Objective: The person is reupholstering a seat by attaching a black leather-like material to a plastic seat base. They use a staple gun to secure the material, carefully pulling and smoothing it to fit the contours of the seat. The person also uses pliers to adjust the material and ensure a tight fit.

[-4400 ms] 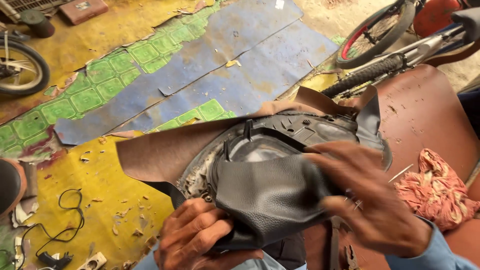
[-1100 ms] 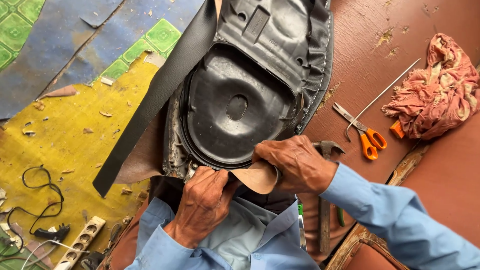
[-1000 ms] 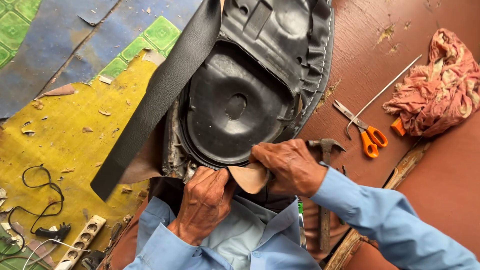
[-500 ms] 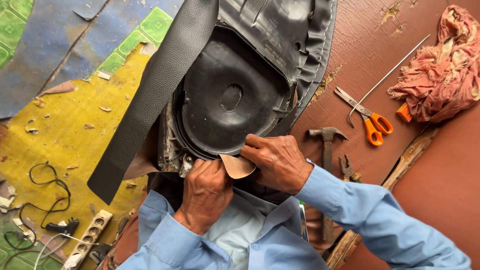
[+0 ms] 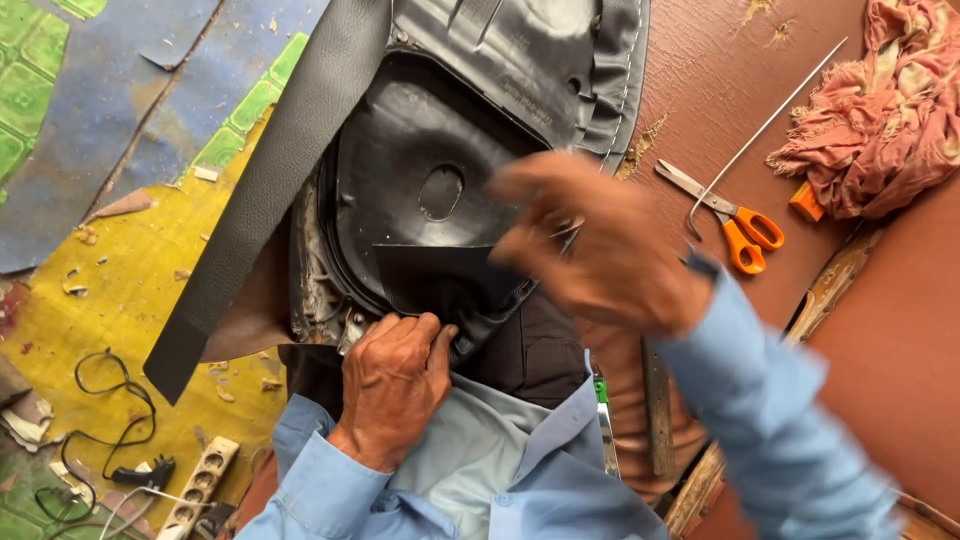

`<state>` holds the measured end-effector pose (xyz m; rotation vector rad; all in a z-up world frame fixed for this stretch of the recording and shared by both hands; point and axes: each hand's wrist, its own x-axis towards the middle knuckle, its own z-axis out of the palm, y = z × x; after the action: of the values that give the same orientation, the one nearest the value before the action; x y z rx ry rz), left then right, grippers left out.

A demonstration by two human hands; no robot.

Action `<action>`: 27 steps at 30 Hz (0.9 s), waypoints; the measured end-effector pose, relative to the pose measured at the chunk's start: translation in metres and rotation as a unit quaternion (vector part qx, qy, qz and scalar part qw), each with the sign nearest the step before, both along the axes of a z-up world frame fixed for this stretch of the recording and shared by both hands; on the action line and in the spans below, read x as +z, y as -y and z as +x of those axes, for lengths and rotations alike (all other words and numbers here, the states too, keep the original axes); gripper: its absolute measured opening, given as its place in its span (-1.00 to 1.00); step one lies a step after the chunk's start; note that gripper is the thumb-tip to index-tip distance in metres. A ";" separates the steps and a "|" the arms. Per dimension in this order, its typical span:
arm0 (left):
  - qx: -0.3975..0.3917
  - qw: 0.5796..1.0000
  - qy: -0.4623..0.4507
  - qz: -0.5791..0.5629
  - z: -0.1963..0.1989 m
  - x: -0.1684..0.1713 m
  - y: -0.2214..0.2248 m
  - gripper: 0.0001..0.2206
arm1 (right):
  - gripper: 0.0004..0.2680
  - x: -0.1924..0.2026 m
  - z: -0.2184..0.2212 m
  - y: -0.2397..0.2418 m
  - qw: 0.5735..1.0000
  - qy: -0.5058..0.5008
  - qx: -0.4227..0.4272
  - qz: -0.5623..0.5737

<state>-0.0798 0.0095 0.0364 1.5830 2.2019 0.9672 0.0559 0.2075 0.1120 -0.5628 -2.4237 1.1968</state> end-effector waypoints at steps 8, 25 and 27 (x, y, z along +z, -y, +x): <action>-0.005 1.000 0.008 0.005 0.001 0.002 -0.002 -0.76 | -0.79 -0.128 0.050 0.080 0.944 -0.186 -0.053 0.268; 0.000 1.000 0.011 0.024 -0.003 -0.012 0.001 -0.78 | -0.75 -0.135 0.050 0.044 0.927 -0.129 0.153 0.318; 0.002 1.000 0.015 0.020 -0.002 -0.012 0.002 -0.78 | -0.76 -0.135 0.047 0.043 0.919 -0.118 0.133 0.351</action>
<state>-0.0820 0.0073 0.0243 1.5702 2.1800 1.0366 0.1028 0.1648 -0.0231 0.1257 -2.5254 0.3677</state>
